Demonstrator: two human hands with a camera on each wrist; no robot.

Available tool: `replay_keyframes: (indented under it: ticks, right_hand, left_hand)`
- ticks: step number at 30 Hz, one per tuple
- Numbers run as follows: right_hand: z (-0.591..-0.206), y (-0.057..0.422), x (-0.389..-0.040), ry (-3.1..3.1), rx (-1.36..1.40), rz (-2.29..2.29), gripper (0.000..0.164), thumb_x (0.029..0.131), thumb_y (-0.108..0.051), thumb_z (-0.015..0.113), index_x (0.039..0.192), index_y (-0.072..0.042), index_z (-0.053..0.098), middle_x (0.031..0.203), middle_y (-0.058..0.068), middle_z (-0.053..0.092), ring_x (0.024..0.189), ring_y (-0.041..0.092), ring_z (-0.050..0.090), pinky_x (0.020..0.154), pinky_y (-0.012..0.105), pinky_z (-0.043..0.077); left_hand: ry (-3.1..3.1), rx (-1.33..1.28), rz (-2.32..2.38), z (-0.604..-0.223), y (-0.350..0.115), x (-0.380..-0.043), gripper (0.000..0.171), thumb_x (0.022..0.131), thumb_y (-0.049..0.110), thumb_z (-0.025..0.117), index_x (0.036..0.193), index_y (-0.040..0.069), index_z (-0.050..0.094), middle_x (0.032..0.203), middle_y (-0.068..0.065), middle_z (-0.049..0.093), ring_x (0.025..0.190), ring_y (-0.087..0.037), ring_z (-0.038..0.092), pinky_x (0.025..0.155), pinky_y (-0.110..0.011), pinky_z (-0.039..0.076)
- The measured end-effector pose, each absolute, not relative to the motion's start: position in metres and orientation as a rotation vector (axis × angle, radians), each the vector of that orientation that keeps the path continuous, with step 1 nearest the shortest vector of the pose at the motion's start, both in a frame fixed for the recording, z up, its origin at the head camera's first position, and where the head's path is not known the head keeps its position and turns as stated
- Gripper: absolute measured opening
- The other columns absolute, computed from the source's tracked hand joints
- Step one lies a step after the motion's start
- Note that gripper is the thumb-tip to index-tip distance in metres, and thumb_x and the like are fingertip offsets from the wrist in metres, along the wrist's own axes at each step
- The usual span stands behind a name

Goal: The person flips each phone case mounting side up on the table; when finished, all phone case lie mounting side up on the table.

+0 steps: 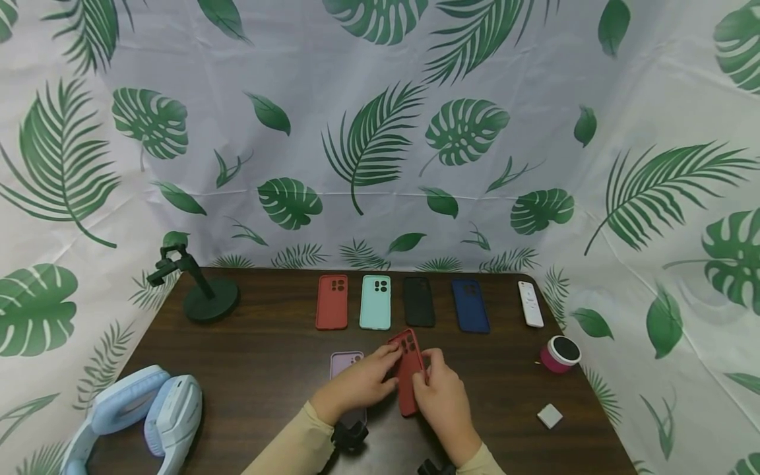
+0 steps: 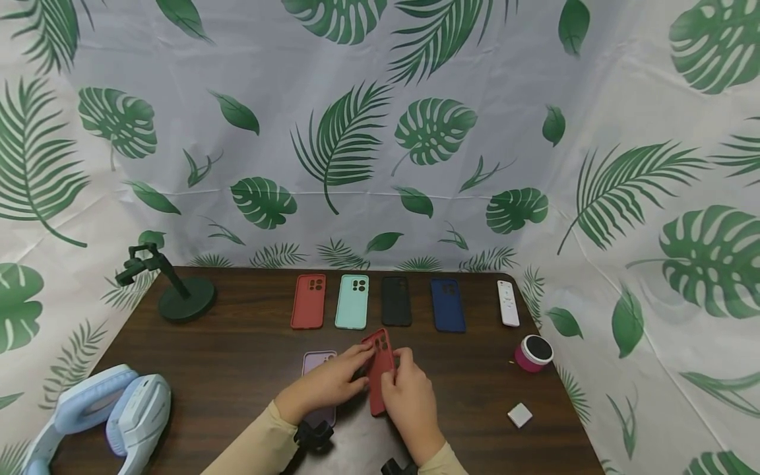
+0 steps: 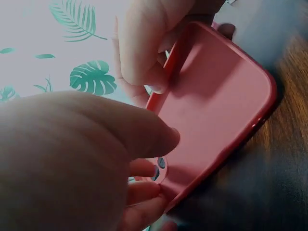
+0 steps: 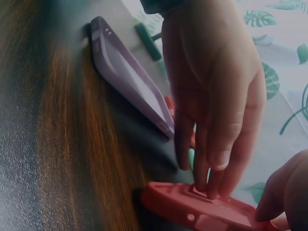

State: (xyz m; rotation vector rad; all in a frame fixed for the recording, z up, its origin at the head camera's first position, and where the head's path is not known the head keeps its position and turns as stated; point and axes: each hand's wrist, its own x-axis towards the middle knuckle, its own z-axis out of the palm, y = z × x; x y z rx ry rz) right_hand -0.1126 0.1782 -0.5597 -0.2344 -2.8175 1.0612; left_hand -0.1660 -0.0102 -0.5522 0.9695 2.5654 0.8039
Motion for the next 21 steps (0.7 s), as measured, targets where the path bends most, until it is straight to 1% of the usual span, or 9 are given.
replay_keyframes:
  ticks: [3, 7, 10, 13, 17, 21]
  right_hand:
    - [-0.560, 0.179, -0.113, -2.852, -0.245, 1.025, 0.034, 0.089, -0.020, 0.064, 0.123, -0.017, 0.058, 0.063, -0.009, 0.058, 0.047, 0.010, 0.049, 0.043, 0.029, 0.038]
    - [-0.563, 0.180, -0.112, -2.909, -0.243, 0.957, 0.028, 0.090, -0.024, 0.064, 0.116, -0.016, 0.058, 0.057, -0.008, 0.053, 0.043, 0.012, 0.045, 0.040, 0.031, 0.033]
    - [-0.570, 0.181, -0.112, -2.997, -0.223, 0.860, 0.021, 0.091, -0.027, 0.065, 0.107, -0.017, 0.057, 0.057, -0.006, 0.052, 0.044, 0.014, 0.043, 0.041, 0.032, 0.031]
    - [-0.576, 0.183, -0.113, -3.065, -0.197, 0.773, 0.017, 0.090, -0.028, 0.065, 0.100, -0.018, 0.056, 0.059, -0.003, 0.052, 0.047, 0.015, 0.043, 0.043, 0.032, 0.031]
    - [-0.578, 0.185, -0.115, -3.058, -0.173, 0.766, 0.015, 0.091, -0.025, 0.064, 0.100, -0.017, 0.056, 0.063, -0.002, 0.055, 0.049, 0.015, 0.045, 0.043, 0.032, 0.033]
    - [-0.578, 0.185, -0.116, -3.040, -0.169, 0.781, 0.014, 0.093, -0.024, 0.064, 0.102, -0.016, 0.058, 0.065, -0.001, 0.059, 0.049, 0.015, 0.047, 0.043, 0.032, 0.034]
  left_hand:
    - [2.572, 1.004, 0.767, -0.553, -0.011, -0.166, 0.059, 0.103, 0.029, 0.059, 0.155, 0.009, 0.041, 0.164, -0.012, 0.034, 0.143, -0.024, 0.048, 0.112, -0.041, 0.046]
    - [2.539, 1.062, 0.768, -0.553, -0.012, -0.164, 0.055, 0.102, 0.029, 0.060, 0.153, 0.012, 0.046, 0.161, -0.012, 0.040, 0.147, -0.028, 0.042, 0.114, -0.042, 0.044]
    - [2.502, 1.067, 0.795, -0.553, -0.012, -0.163, 0.054, 0.103, 0.031, 0.058, 0.152, 0.013, 0.047, 0.159, -0.011, 0.044, 0.151, -0.029, 0.036, 0.117, -0.043, 0.041]
    - [2.495, 1.049, 0.798, -0.553, -0.013, -0.162, 0.051, 0.103, 0.033, 0.058, 0.150, 0.014, 0.050, 0.158, -0.011, 0.045, 0.151, -0.029, 0.036, 0.117, -0.043, 0.041]
    - [2.502, 1.032, 0.798, -0.552, -0.013, -0.163, 0.047, 0.103, 0.031, 0.058, 0.147, 0.015, 0.053, 0.157, -0.011, 0.047, 0.150, -0.029, 0.038, 0.116, -0.044, 0.042]
    - [2.497, 1.006, 0.799, -0.552, -0.014, -0.162, 0.046, 0.103, 0.032, 0.058, 0.147, 0.017, 0.053, 0.158, -0.013, 0.045, 0.149, -0.029, 0.040, 0.116, -0.046, 0.042]
